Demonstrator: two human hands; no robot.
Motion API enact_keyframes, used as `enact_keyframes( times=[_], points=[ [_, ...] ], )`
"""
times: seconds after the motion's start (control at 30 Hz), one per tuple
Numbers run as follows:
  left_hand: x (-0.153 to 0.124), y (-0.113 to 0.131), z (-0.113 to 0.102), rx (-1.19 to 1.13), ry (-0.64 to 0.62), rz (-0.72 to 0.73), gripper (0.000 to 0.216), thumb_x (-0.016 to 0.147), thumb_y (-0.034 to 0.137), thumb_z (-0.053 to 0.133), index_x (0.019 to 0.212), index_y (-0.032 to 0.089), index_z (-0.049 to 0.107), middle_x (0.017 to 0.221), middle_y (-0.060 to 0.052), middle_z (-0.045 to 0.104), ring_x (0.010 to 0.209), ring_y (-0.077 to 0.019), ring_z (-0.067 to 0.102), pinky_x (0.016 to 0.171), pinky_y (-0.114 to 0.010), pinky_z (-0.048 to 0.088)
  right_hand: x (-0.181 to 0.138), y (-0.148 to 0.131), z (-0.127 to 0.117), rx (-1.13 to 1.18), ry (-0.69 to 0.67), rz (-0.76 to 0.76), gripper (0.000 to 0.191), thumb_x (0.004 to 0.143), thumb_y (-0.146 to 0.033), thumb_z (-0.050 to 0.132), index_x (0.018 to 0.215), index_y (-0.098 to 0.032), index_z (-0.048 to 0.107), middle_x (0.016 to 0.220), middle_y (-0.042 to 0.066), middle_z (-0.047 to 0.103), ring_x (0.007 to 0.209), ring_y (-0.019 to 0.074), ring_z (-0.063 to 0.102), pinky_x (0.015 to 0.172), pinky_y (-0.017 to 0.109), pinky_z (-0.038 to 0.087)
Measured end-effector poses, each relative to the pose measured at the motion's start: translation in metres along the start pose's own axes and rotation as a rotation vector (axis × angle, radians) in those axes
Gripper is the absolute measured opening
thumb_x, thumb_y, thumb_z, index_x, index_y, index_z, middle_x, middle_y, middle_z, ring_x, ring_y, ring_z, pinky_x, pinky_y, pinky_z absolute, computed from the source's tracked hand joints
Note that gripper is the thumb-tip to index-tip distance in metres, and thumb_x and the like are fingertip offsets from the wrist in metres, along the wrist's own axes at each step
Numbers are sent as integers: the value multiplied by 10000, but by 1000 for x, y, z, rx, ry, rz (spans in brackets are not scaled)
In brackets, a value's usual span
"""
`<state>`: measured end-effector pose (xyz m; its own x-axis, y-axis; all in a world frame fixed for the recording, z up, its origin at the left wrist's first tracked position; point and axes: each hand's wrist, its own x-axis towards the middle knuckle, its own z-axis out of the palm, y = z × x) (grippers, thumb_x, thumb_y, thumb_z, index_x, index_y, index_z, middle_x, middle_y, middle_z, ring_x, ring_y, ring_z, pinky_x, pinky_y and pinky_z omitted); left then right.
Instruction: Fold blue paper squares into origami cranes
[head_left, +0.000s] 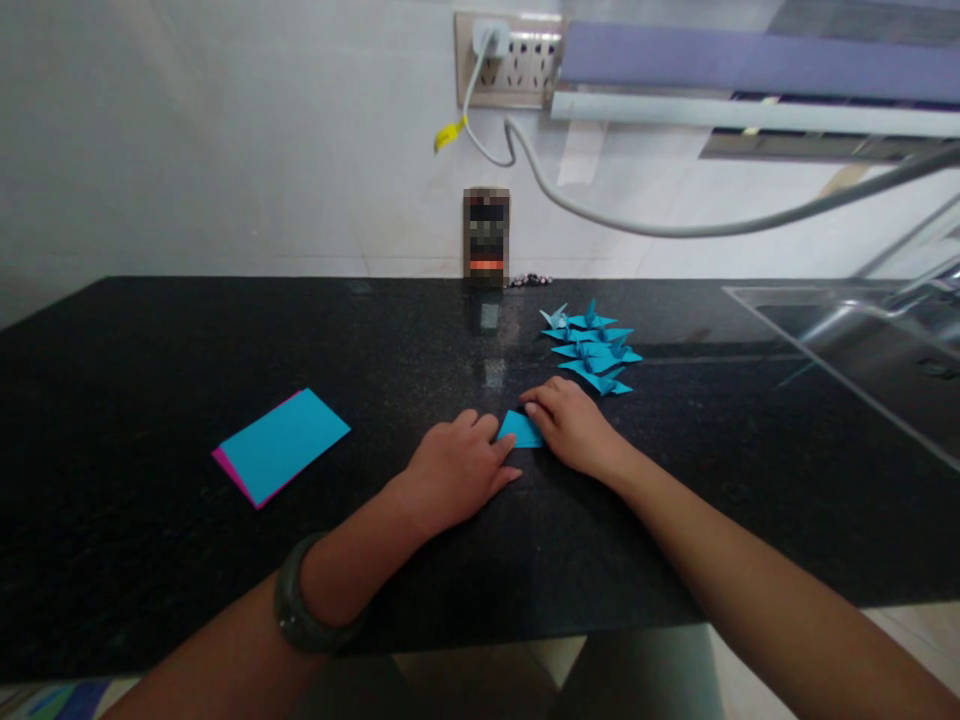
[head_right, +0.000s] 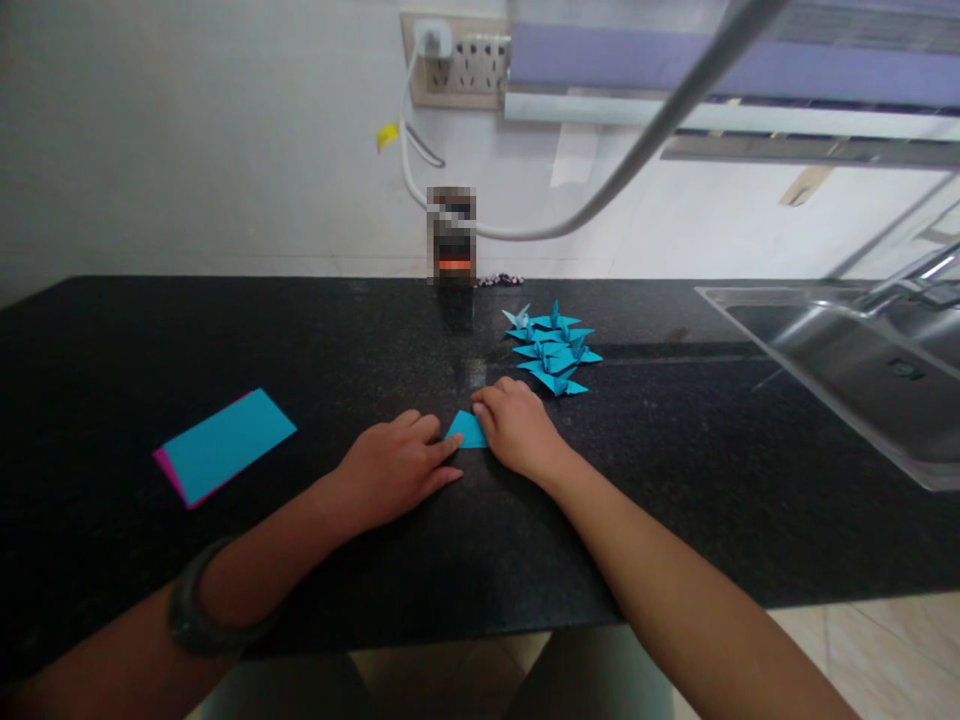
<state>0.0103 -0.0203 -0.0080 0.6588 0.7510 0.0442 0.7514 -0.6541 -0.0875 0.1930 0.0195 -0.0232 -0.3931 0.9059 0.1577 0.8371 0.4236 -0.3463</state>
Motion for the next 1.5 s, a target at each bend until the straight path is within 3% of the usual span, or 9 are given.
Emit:
enact_keyframes(
  times=[0.17, 0.3, 0.47, 0.6, 0.73, 0.97, 1.23, 1.5],
  points=[
    [0, -7, -3, -37, -15, -51, 342, 874, 473, 386, 1033, 293, 629, 878, -53, 546, 822, -205, 488, 585, -273, 375, 2, 1, 1, 93, -25, -55, 136, 763, -235, 598, 865, -148, 624, 833, 49, 558, 814, 163, 505, 744, 273, 386],
    [1, -11, -4, -63, -27, -89, 333, 870, 466, 401, 967, 284, 663, 855, -47, 554, 800, -189, 489, 589, -267, 373, -1, 1, -3, 203, -79, -16, 8, 731, -157, 582, 729, -151, 587, 710, 3, 552, 696, 124, 502, 657, 231, 372],
    [5, -16, 1, -121, -19, -84, 311, 874, 405, 424, 904, 235, 683, 864, -52, 576, 807, -190, 502, 608, -274, 385, -2, 0, -7, 220, -120, -104, 39, 707, -149, 595, 668, -145, 593, 675, -4, 558, 646, 107, 491, 646, 223, 365],
    [6, -20, 3, -223, -7, -46, 279, 874, 347, 446, 845, 222, 693, 892, -42, 594, 843, -177, 512, 696, -284, 412, -1, 0, -6, 258, -111, -137, 119, 771, -235, 583, 717, -139, 627, 643, -6, 548, 632, 108, 492, 651, 232, 373],
    [6, -20, 4, -304, 13, -39, 260, 865, 346, 469, 822, 235, 700, 888, -31, 601, 860, -170, 517, 760, -297, 419, -1, 0, -3, 386, -157, -99, 99, 782, -175, 556, 754, -142, 645, 648, -17, 560, 599, 89, 498, 591, 204, 375],
    [7, -17, 9, -354, 75, -297, 164, 776, 335, 597, 848, 203, 661, 906, -44, 587, 887, -199, 519, 785, -337, 429, -8, -7, -6, 477, -158, -113, 74, 766, -186, 598, 749, -150, 660, 677, -12, 601, 603, 83, 528, 591, 195, 403],
    [8, -24, 9, -414, 13, -370, 129, 763, 319, 602, 789, 204, 654, 830, -35, 609, 843, -197, 540, 779, -351, 424, -9, -5, -7, 338, -154, -401, 106, 777, -159, 592, 855, -158, 664, 787, 27, 630, 779, 130, 556, 764, 258, 420],
    [10, -27, 12, -495, 19, -402, 106, 756, 269, 592, 770, 204, 675, 817, -32, 620, 846, -192, 549, 821, -359, 418, -9, -2, -9, 275, -189, -477, 175, 834, -164, 518, 863, -161, 691, 815, 43, 617, 779, 125, 557, 761, 251, 418]
  ],
)
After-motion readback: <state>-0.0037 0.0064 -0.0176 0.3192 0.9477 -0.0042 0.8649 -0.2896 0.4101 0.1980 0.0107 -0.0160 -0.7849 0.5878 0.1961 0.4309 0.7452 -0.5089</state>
